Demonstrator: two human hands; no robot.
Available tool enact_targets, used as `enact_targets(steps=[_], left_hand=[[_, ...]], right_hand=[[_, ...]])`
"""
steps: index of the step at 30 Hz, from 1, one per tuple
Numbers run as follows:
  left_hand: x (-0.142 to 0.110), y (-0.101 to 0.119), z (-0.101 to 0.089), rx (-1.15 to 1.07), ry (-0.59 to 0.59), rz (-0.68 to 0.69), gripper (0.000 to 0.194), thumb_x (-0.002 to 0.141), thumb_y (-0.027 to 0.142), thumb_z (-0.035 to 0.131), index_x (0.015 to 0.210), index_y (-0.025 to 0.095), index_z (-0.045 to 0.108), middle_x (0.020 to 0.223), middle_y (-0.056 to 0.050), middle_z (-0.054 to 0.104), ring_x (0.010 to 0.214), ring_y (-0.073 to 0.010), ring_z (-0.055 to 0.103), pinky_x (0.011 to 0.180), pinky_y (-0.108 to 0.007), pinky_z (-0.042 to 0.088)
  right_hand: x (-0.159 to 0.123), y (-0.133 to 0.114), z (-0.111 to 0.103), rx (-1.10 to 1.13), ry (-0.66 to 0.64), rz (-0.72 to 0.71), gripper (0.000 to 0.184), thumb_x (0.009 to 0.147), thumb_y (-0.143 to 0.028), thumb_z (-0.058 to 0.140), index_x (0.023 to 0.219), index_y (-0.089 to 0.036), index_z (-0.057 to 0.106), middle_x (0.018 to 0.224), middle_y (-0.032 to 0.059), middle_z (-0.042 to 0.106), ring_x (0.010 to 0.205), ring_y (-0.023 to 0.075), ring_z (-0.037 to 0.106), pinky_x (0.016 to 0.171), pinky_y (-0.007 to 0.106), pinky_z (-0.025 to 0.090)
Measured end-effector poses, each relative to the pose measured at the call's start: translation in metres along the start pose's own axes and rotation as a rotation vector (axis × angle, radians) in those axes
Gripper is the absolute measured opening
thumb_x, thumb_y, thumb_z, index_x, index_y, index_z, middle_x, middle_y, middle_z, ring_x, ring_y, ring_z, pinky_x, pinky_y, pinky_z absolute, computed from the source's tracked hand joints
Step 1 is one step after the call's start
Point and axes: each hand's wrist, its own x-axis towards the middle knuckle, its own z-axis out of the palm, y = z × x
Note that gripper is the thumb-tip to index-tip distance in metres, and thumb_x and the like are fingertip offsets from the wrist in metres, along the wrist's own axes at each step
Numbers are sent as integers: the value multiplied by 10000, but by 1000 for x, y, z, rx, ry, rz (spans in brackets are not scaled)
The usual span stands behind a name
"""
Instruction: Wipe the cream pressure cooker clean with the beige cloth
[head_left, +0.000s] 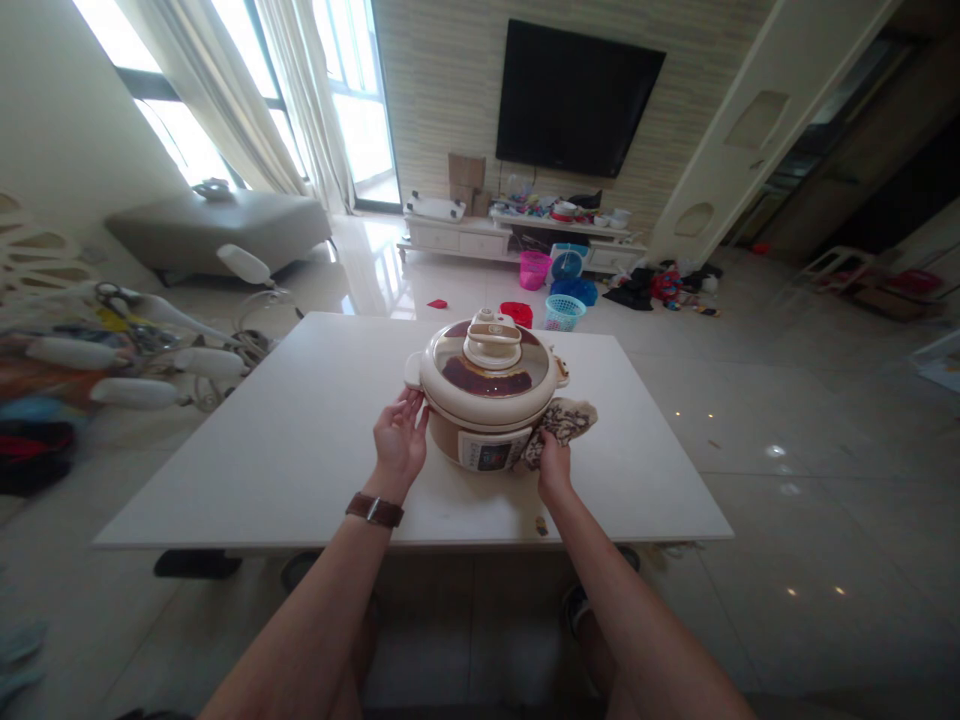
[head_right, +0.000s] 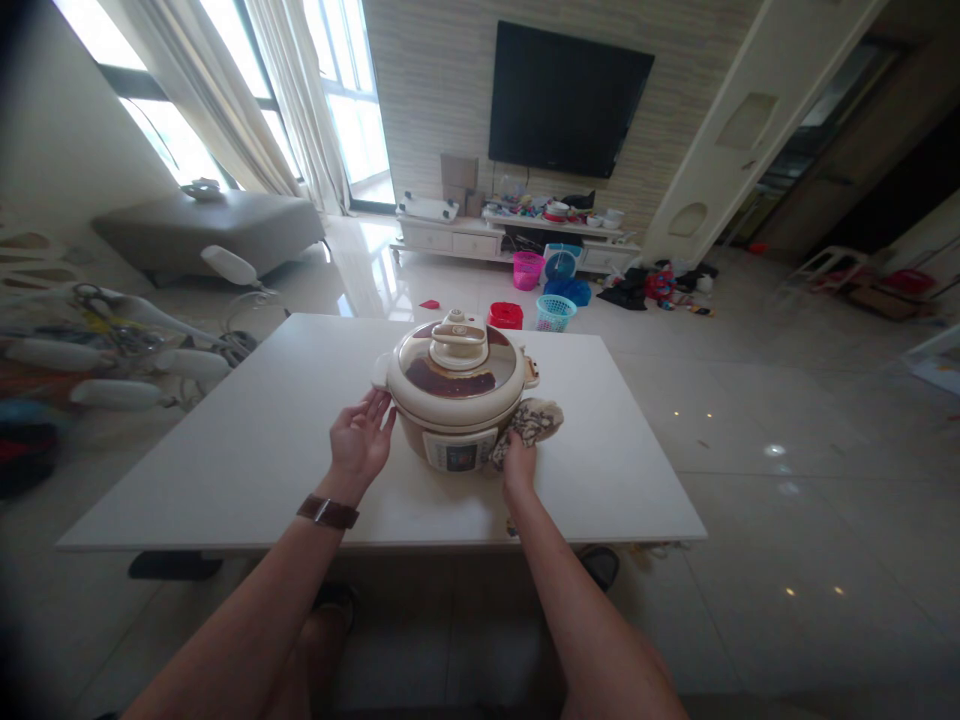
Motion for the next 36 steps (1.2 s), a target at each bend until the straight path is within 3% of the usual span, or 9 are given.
enact_targets(steps=[24, 31, 36], left_hand=[[1, -1, -3, 37, -27, 20, 305, 801, 211, 586, 1045, 227, 768, 1254, -70, 745, 1340, -200, 596, 1079, -303, 483], [2, -1, -3, 51, -43, 30, 375, 787, 225, 597, 1125, 241, 759, 1233, -67, 751, 1333, -201, 600, 1091, -320, 475], [2, -1, -3, 28, -45, 22, 306, 808, 221, 585, 1049, 231, 774, 1214, -66, 753, 1323, -197, 601, 1078, -313, 476]], right_hand=[[10, 11, -1, -42, -11, -40, 332, 679, -443, 689, 882, -184, 738, 904, 56, 792, 975, 254, 710, 820, 321, 531], [-32, 29, 7, 43, 11, -27, 319, 746, -434, 664, 929, -180, 728, 984, 70, 794, 992, 227, 713, 855, 325, 540], [-54, 36, 8, 135, 8, -24, 320, 733, -433, 687, 938, -188, 716, 979, 60, 787, 1002, 209, 707, 865, 314, 553]])
